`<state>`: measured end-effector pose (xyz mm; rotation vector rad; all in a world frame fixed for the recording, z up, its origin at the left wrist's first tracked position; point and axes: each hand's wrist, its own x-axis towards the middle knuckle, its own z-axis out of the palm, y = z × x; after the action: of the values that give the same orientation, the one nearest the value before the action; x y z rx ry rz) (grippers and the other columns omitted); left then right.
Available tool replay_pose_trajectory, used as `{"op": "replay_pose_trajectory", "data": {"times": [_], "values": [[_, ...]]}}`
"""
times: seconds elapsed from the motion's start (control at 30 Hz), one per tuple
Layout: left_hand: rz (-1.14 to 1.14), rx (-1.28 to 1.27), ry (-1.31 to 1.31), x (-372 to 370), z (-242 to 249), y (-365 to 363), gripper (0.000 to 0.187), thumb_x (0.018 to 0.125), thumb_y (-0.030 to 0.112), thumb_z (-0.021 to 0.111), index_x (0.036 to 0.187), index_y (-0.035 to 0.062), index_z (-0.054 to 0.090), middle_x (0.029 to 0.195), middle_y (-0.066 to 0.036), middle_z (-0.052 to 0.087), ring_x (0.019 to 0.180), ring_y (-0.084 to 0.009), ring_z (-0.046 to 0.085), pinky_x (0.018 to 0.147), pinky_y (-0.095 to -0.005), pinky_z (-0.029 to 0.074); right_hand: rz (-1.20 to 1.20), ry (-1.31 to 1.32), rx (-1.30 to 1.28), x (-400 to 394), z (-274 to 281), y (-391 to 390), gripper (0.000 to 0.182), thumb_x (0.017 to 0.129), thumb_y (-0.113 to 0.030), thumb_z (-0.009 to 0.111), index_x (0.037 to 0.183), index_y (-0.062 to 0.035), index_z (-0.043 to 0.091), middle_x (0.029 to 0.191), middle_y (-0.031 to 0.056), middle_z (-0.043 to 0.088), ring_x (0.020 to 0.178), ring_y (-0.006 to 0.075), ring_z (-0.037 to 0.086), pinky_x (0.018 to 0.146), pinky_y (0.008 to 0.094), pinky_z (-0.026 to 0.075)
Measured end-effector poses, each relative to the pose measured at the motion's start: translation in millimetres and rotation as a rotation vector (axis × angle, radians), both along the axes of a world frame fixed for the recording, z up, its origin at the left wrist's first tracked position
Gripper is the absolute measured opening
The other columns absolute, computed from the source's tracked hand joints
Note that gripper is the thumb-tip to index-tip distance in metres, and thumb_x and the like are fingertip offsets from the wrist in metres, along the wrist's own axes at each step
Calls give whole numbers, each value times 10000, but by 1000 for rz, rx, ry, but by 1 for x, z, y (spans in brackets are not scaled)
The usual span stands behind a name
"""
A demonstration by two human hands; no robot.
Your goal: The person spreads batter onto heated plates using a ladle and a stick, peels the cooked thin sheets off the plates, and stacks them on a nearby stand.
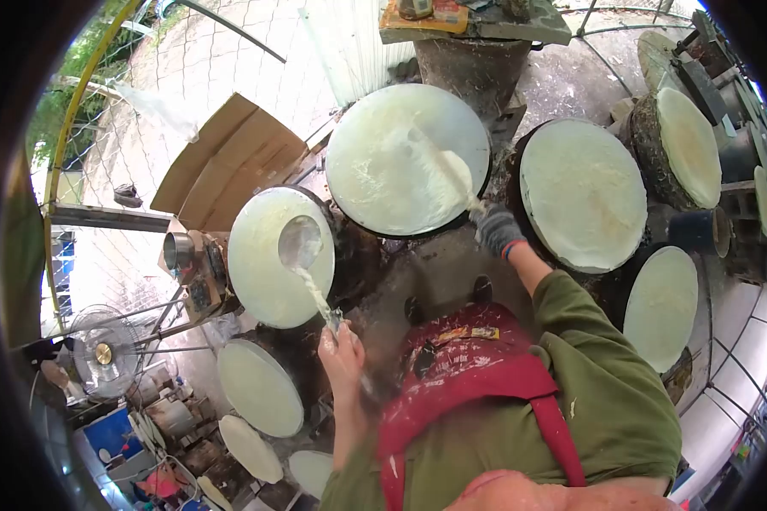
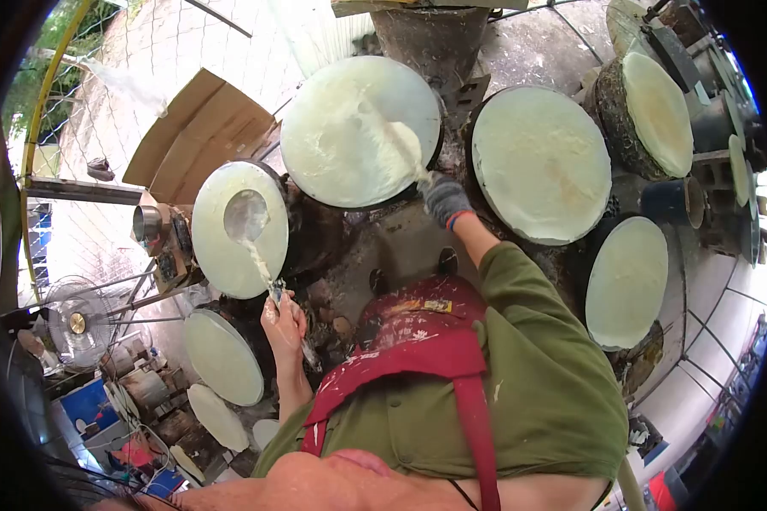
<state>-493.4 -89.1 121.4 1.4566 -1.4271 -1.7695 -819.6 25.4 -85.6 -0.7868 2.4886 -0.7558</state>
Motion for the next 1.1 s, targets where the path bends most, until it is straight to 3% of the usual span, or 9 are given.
{"op": "replay_pose_trajectory", "data": {"times": [0.1, 0.23, 0.4, 0.47, 0.53, 0.6, 0.77, 0.9, 1.1], "values": [[41, 1, 2, -9, 6, 17, 97, 934, 116, 437, 931, 32, 485, 575, 45, 385, 413, -18, 325, 352, -169, 257, 251, -38, 40, 36, 43, 28, 303, 837, -366, 547, 920, -77, 581, 814, 204, 618, 760, 398, 589, 656, 457, 462], [118, 7, -47, -19, 12, 33, 109, 932, 114, 432, 947, 19, 483, 564, 41, 381, 399, -24, 321, 351, -179, 254, 20, -8, 67, -15, 8, 33, 288, 829, -334, 517, 966, -90, 585, 873, 246, 598, 818, 399, 580, 704, 464, 457], [14, -60, -70, -39, 17, 36, 168, 944, 122, 399, 928, -33, 460, 548, 19, 332, 367, -57, 285, 322, -204, 234, 159, 254, -114, -53, -16, 12, 322, 846, -337, 501, 1000, -60, 561, 792, 228, 597, 751, 381, 591, 653, 464, 454], [-35, -73, -83, -49, 19, 32, 167, 945, 115, 390, 946, -36, 460, 545, 16, 336, 362, -55, 285, 322, -204, 237, 187, 89, -281, -30, -41, 23, 388, 867, -360, 474, 1077, -40, 534, 870, 231, 606, 787, 371, 591, 654, 460, 459], [-51, -39, -54, -59, 14, 26, 167, 946, 116, 388, 950, -35, 460, 543, 15, 343, 358, -56, 290, 322, -203, 241, -1, 47, -115, -30, -52, 33, 413, 876, -371, 456, 1118, -43, 522, 932, 236, 599, 833, 376, 584, 688, 458, 464], [-78, -22, -56, -64, 11, 23, 163, 947, 116, 394, 958, -33, 459, 541, 14, 360, 350, -57, 299, 324, -201, 253, -64, 18, 137, -37, 10, 27, 448, 874, -388, 444, 1168, -56, 508, 971, 223, 602, 880, 388, 579, 735, 462, 471], [-154, -21, -37, -89, 1, 15, 129, 940, 114, 415, 959, -4, 464, 559, 9, 389, 364, -54, 322, 329, -201, 273, -46, 259, 56, -145, 3, -72, 369, 854, -377, 479, 989, -51, 588, 932, 208, 617, 895, 379, 582, 761, 465, 456], [-175, 18, -19, -110, -9, 9, 89, 925, 114, 454, 942, 29, 470, 591, 18, 413, 395, -45, 352, 342, -193, 285, -19, 327, -13, -194, 31, -143, 436, 838, -428, 498, 1071, -64, 555, 985, 208, 608, 938, 374, 574, 792, 444, 456], [-251, -3, 20, -157, -34, -14, 128, 925, 138, 455, 854, 31, 456, 573, 17, 381, 377, -64, 333, 333, -209, 269, 140, 78, -143, -96, 96, -77, 545, 836, -429, 545, 1209, -35, 497, 1111, 242, 552, 1048, 360, 527, 871, 382, 435]]}}
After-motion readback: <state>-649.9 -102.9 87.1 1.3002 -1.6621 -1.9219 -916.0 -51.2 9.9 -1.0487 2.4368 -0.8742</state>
